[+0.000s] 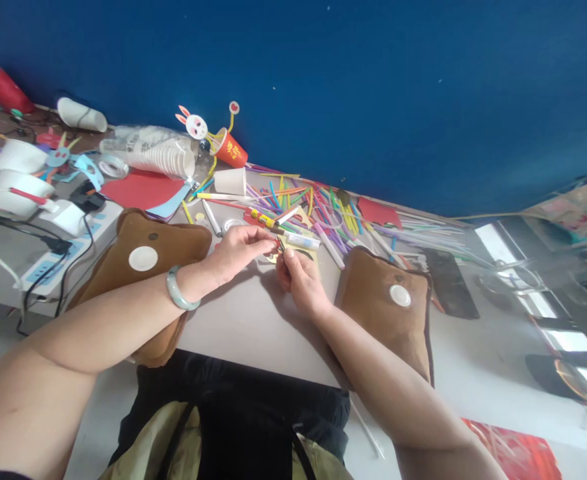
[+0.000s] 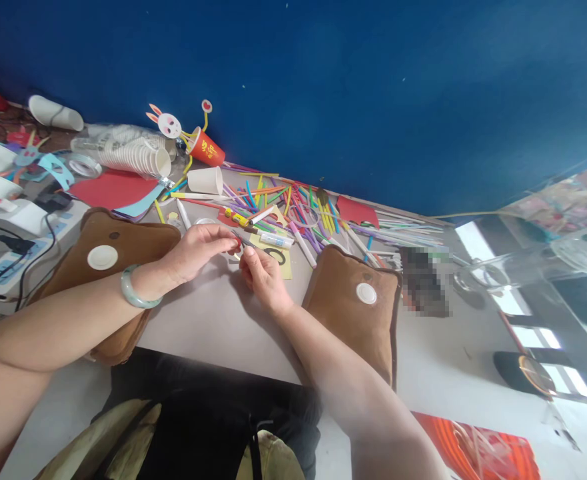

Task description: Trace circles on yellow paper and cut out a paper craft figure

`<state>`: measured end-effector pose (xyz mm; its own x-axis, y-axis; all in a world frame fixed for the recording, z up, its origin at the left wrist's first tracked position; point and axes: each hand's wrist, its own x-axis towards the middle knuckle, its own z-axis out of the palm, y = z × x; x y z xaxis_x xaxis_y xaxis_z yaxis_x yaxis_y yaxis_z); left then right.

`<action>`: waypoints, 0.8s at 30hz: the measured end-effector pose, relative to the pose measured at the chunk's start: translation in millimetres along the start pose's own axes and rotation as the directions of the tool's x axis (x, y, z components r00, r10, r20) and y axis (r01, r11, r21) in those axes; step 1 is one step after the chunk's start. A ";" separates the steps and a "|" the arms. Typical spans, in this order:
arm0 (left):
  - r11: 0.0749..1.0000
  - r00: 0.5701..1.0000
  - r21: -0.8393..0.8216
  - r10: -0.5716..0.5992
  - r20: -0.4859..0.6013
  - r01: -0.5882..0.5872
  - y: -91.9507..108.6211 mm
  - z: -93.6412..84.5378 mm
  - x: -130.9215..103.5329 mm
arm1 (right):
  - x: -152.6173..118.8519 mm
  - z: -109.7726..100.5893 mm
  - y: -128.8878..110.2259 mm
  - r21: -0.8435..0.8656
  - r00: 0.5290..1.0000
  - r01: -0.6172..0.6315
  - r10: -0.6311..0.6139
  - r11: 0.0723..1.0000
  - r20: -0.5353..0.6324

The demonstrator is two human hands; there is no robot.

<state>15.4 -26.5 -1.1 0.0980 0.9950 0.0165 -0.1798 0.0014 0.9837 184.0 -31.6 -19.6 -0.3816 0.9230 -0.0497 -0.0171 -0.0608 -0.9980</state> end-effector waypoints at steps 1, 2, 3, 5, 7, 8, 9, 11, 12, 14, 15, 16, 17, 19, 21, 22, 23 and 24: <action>1.000 1.000 0.005 0.002 0.006 -0.002 -0.1 -0.2 0.0 | 0.0 -0.1 0.1 -0.003 1.000 0.002 -0.002 1.000 0.000; 1.000 1.000 0.009 0.004 0.010 -0.004 -0.1 -0.3 0.0 | -0.1 -0.2 0.3 -0.007 1.000 0.004 -0.004 1.000 0.001; 1.000 1.000 0.012 0.007 0.012 -0.007 -0.1 -0.5 -0.1 | -0.2 -0.3 0.4 -0.012 1.000 0.006 -0.006 1.000 0.001; 1.000 1.000 0.020 0.010 0.014 -0.010 0.1 -0.7 -0.1 | -0.3 -0.5 0.4 -0.016 1.000 0.010 -0.010 1.000 0.005; 1.000 1.000 0.024 0.009 0.016 -0.009 0.3 -0.9 -0.1 | -0.5 -0.4 0.1 -0.015 1.000 0.012 -0.012 1.000 0.009; 1.000 1.000 0.024 0.009 0.017 -0.009 0.3 -1.0 -0.1 | -0.6 -0.4 -0.1 -0.015 1.000 0.014 -0.014 1.000 0.008; 1.000 1.000 0.025 0.008 0.019 -0.009 0.3 -1.1 -0.1 | -0.7 -0.3 -0.4 -0.015 1.000 0.016 -0.016 1.000 0.007; 1.000 1.000 0.026 0.011 0.026 -0.012 -0.2 -1.6 0.1 | -0.9 -0.2 -1.0 -0.019 1.000 0.018 -0.018 1.000 0.007; 1.000 1.000 0.027 0.013 0.028 -0.014 -0.5 -1.8 0.1 | -0.9 -0.1 -1.3 -0.022 1.000 0.018 -0.018 1.000 0.008; 0.999 0.999 0.034 0.017 0.032 -0.018 -1.2 -2.3 0.2 | -1.0 0.0 -1.5 -0.026 1.000 0.020 -0.020 0.999 0.007; 0.999 0.999 0.036 0.018 0.032 -0.019 -1.4 -2.5 0.2 | -1.0 0.0 -1.5 -0.024 1.000 0.018 -0.018 1.000 0.007; 0.999 0.999 0.039 0.020 0.033 -0.021 -1.6 -2.6 0.3 | -0.9 -0.1 -1.4 -0.021 1.000 0.015 -0.015 1.000 0.006; 0.999 0.999 0.041 0.021 0.035 -0.023 -1.6 -2.7 0.3 | -0.8 -0.1 -1.2 -0.017 1.000 0.010 -0.010 1.000 0.007; 0.999 0.999 0.045 0.023 0.034 -0.025 -1.6 -2.7 0.2 | -0.6 -0.2 -0.9 -0.013 1.000 0.001 -0.001 1.000 0.007; 0.999 0.999 0.049 0.021 0.031 -0.023 -1.5 -2.6 0.1 | -0.4 -0.4 -0.8 -0.018 1.000 0.000 0.000 1.000 0.006; 0.998 0.999 0.050 0.023 0.031 -0.024 -1.5 -2.5 0.0 | -0.3 -0.4 -0.8 -0.025 1.000 0.002 -0.002 1.000 0.005; 0.998 0.999 0.050 0.025 0.032 -0.027 -1.4 -2.5 0.0 | -0.2 -0.5 -0.8 -0.030 1.000 0.003 -0.003 1.000 0.004; 0.998 0.999 0.049 0.028 0.037 -0.030 -1.4 -2.4 -0.1 | -0.2 -0.5 -0.9 -0.033 1.000 0.004 -0.004 0.999 0.004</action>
<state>13.3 -26.4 -2.9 0.1287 0.9904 0.0503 -0.1347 -0.0328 0.9903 184.5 -31.5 -18.7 -0.3853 0.9216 -0.0459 0.0119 -0.0448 -0.9989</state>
